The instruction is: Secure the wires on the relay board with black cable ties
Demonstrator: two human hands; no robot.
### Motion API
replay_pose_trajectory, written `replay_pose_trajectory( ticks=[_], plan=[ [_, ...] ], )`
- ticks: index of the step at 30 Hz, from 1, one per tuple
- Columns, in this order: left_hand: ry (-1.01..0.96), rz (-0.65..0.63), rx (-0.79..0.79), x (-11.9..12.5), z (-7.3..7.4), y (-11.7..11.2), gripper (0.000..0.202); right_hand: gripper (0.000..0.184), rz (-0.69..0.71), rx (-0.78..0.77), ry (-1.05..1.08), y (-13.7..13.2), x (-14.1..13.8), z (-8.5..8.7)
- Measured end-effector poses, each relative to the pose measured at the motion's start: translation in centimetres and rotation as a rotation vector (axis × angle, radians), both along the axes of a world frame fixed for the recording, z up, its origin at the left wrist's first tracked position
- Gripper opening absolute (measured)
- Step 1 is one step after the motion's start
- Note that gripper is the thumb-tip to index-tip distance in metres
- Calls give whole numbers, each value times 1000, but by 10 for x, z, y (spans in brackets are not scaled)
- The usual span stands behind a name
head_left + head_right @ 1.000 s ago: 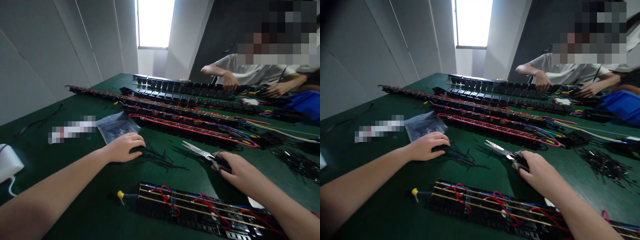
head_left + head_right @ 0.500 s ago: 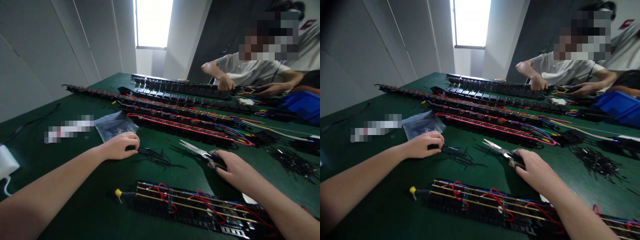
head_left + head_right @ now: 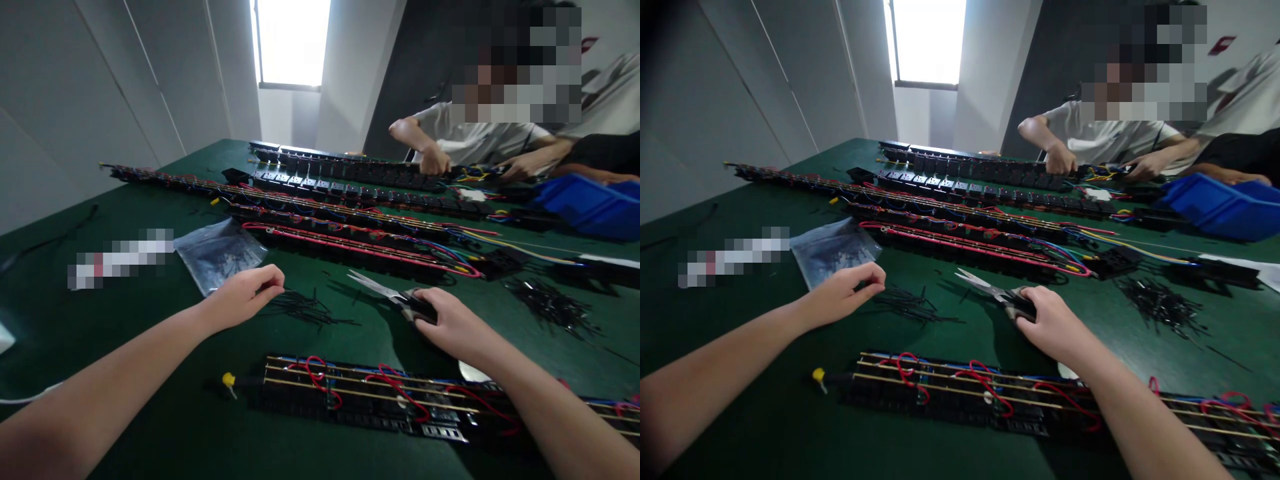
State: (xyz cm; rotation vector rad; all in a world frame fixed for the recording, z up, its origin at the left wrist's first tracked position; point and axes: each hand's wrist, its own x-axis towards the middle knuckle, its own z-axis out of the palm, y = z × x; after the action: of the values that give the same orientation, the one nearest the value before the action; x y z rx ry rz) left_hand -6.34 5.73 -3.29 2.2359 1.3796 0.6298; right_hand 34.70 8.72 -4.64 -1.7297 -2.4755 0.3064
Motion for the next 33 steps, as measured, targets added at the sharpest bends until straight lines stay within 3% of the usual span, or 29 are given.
replay_pose_trajectory(
  ticks=[4, 9, 11, 13, 18, 24, 28, 33],
  plan=[
    [-121, -2, -64, 22, 15, -12, 24, 32, -23, -38, 80, -1, 1, 5],
    [-338, 34, -162, 53, 26, -19, 11, 29, -64, -121, 272, -13, -7, 35],
    [-416, 24, -215, 66, 27, -21, 10, 32, -75, -123, 422, -26, -23, 47],
    [-475, 2, -258, 80, 29, -24, 10, 34, -19, -218, 588, -42, -44, 54],
    [-526, -50, -306, 111, 35, -37, 9, 32, 80, -431, 887, -67, -85, 54],
    [-385, -103, -278, 129, 42, -47, 9, 26, 9, -378, 1028, -70, -74, 45],
    [-124, -86, -146, 132, 44, -63, 30, 25, -102, -201, 1045, -70, -56, 43],
    [166, -166, -40, 135, 26, -84, 54, 17, -130, -16, 892, -81, -38, 38]
  ],
)
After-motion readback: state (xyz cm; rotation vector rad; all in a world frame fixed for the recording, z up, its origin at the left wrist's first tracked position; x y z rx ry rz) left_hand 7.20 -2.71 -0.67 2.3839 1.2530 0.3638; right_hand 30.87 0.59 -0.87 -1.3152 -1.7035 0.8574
